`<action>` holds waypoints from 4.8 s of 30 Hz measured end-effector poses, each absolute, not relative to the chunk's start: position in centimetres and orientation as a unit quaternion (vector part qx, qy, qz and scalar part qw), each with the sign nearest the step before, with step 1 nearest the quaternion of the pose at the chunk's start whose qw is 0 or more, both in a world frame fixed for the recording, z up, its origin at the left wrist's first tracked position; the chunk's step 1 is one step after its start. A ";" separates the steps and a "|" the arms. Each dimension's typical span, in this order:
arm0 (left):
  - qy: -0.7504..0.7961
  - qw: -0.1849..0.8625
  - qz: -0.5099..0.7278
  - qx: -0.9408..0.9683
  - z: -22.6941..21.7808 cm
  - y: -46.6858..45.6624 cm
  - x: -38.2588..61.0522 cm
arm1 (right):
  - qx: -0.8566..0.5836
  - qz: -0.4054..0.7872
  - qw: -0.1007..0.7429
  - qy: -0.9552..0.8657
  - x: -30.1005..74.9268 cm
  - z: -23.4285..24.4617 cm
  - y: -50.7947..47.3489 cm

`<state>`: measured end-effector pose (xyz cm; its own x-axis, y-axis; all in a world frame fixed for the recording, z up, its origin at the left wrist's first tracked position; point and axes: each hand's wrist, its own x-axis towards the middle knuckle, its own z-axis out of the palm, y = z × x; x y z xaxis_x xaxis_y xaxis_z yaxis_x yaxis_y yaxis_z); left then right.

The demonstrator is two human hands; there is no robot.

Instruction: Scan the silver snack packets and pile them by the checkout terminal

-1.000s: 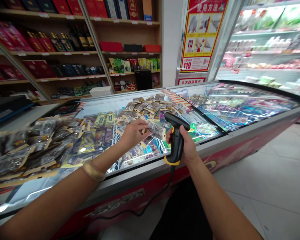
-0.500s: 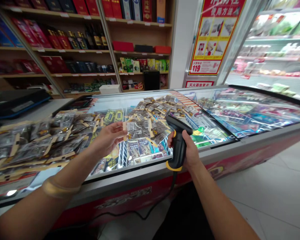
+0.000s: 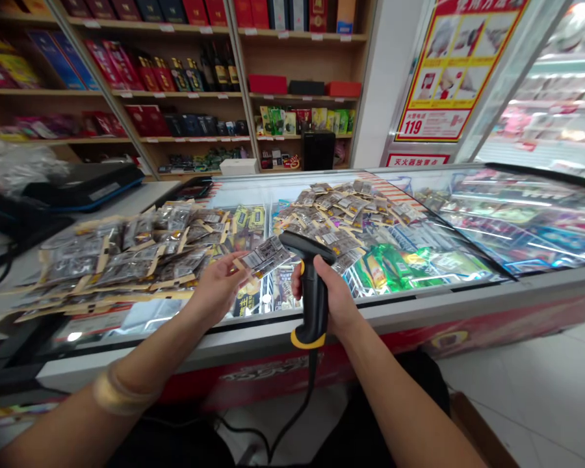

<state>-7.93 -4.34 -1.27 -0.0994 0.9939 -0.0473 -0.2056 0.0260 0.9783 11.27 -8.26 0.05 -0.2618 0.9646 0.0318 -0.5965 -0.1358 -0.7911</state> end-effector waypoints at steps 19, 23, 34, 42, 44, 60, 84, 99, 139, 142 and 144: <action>0.455 0.537 0.582 0.408 -0.2 -5.4 -8.2 | -0.298 0.701 0.538 -0.360 11.9 -0.1 -8.3; 0.459 0.463 0.621 0.436 2.4 -6.2 -11.4 | -0.303 0.696 0.541 -0.362 12.3 -0.2 -8.5; 0.672 0.006 0.456 0.583 6.9 -5.4 -25.0 | -0.322 0.686 0.547 -0.356 10.6 -0.4 -8.4; 0.707 -0.117 0.296 0.631 4.5 -5.7 -24.8 | -0.306 0.705 0.522 -0.369 7.7 -0.4 -8.6; 0.694 -0.133 0.328 0.627 5.4 -6.2 -24.1 | -0.303 0.700 0.530 -0.371 7.8 -0.3 -8.6; 0.488 0.043 0.338 0.804 3.5 -0.7 -1.7 | -0.361 0.595 0.646 -0.314 22.4 -0.2 -7.4; 0.452 0.182 0.385 0.784 0.7 0.0 4.0 | -0.354 0.566 0.653 -0.358 21.8 -0.4 -8.2; 0.407 0.208 0.469 0.756 0.0 0.5 4.0 | -0.336 0.578 0.655 -0.353 21.9 -0.5 -8.3; 0.805 -0.128 0.233 0.531 7.3 -4.2 -26.0 | -0.281 0.626 0.576 -0.444 10.6 -0.8 -7.8; 0.814 -0.111 0.163 0.546 6.4 -4.1 -26.4 | -0.301 0.621 0.572 -0.443 10.8 -1.1 -7.9; 0.815 -0.102 0.167 0.546 6.1 -4.0 -26.1 | -0.305 0.623 0.567 -0.444 10.9 -1.2 -8.0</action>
<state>-26.11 -4.03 6.12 -0.3836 0.8553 0.3482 0.9234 0.3489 0.1604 10.90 -7.98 -1.21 -0.1711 0.9775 0.1233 -0.4354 0.0373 -0.8995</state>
